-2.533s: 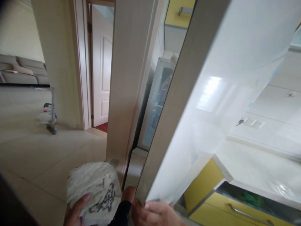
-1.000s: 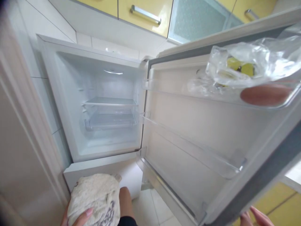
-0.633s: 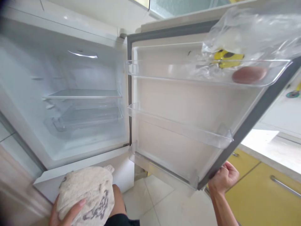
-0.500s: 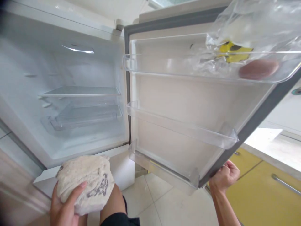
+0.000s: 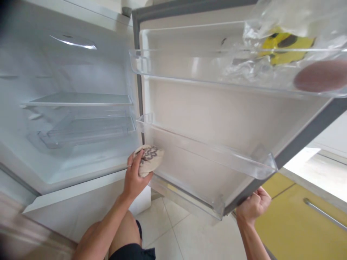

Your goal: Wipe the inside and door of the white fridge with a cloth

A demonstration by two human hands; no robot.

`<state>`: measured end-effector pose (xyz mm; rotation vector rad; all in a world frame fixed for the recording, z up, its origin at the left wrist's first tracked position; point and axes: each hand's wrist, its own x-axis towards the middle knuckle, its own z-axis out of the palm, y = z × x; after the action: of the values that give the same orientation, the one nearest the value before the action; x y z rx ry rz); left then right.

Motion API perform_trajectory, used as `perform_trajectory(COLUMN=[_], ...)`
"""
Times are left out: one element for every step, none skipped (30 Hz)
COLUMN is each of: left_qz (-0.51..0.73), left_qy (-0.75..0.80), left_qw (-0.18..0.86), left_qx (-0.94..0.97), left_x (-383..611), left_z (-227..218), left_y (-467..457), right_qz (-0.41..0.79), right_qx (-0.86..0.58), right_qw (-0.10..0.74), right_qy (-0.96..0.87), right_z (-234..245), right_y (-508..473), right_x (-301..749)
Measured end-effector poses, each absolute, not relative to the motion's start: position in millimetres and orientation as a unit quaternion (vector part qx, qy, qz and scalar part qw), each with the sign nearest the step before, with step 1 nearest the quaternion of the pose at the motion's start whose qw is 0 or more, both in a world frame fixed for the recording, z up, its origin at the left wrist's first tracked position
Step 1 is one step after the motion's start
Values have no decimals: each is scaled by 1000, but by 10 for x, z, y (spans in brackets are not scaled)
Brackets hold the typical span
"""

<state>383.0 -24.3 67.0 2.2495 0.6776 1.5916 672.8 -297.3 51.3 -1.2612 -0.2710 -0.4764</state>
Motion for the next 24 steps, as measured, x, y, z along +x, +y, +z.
perform_trajectory(left_qz=[525, 494, 467, 448, 437, 434, 438, 443, 445, 442, 432, 416, 392, 364, 330, 292, 255, 223, 200, 187, 182, 179, 171, 154], left_qy=[221, 210, 201, 192, 184, 175, 168, 162, 154, 144, 130, 112, 93, 74, 56, 39, 23, 9, -3, -14, -25, -36, -47, -58], left_qw=[165, 183, 202, 221, 242, 263, 285, 308, 330, 350, 367, 381, 391, 398, 403, 405, 406, 408, 411, 415, 417, 418, 418, 416], left_qx=[805, 823, 837, 845, 847, 843, 836, 826, 818, 813, 813, 818, 827, 839, 852, 866, 877, 885, 889, 890, 890, 890, 891, 894], left_x=[3990, 4143, 4282, 4407, 4514, 4604, 4679, 4742, 4797, 4849, 4902, 4957, 5017, 5082, 5150, 5219, 5286, 5347, 5401, 5443, 5474, 5493, 5503, 5505], left_z=[675, 679, 683, 685, 687, 688, 689, 692, 696, 701, 707, 712, 716, 717, 714, 708, 699, 689, 678, 668, 661, 656, 655, 656], left_y=[-268, -299, -337, -382, -435, -496, -565, -642, -727, -819, -918, -1021, -1128, -1235, -1338, -1432, -1514, -1579, -1623, -1645, -1645, -1626, -1590, -1541], right_qz=[-216, -212, -209, -204, -209, -223, -243, -264, -284, -298, -304, -302, -300, -298, -296, -294, -294, -296, -296, -297, -297, -298, -300, -302], right_qx=[-583, -583, -585, -592, -601, -610, -620, -627, -634, -638, -643, -647, -651, -655, -657, -660, -661, -662, -663, -663, -662, -661, -660, -659], right_qw=[773, 774, 773, 768, 761, 750, 738, 726, 715, 706, 701, 698, 695, 693, 691, 689, 687, 685, 684, 684, 684, 684, 684, 685], right_qy=[-127, -129, -131, -132, -129, -121, -111, -98, -82, -68, -59, -55, -53, -53, -56, -60, -64, -67, -71, -73, -75, -76, -76, -75], right_z=[521, 527, 530, 529, 522, 510, 493, 471, 448, 424, 401, 382, 365, 353, 345, 340, 338, 338, 339, 341, 343, 344, 345, 344], right_y=[-2969, -2966, -2964, -2963, -2961, -2959, -2956, -2950, -2942, -2932, -2922, -2912, -2903, -2897, -2894, -2893, -2894, -2895, -2897, -2898, -2898, -2895, -2891, -2885], right_x=[6726, 6725, 6726, 6730, 6738, 6751, 6767, 6787, 6809, 6831, 6853, 6873, 6891, 6906, 6917, 6925, 6928, 6927, 6924, 6920, 6916, 6913, 6912, 6916])
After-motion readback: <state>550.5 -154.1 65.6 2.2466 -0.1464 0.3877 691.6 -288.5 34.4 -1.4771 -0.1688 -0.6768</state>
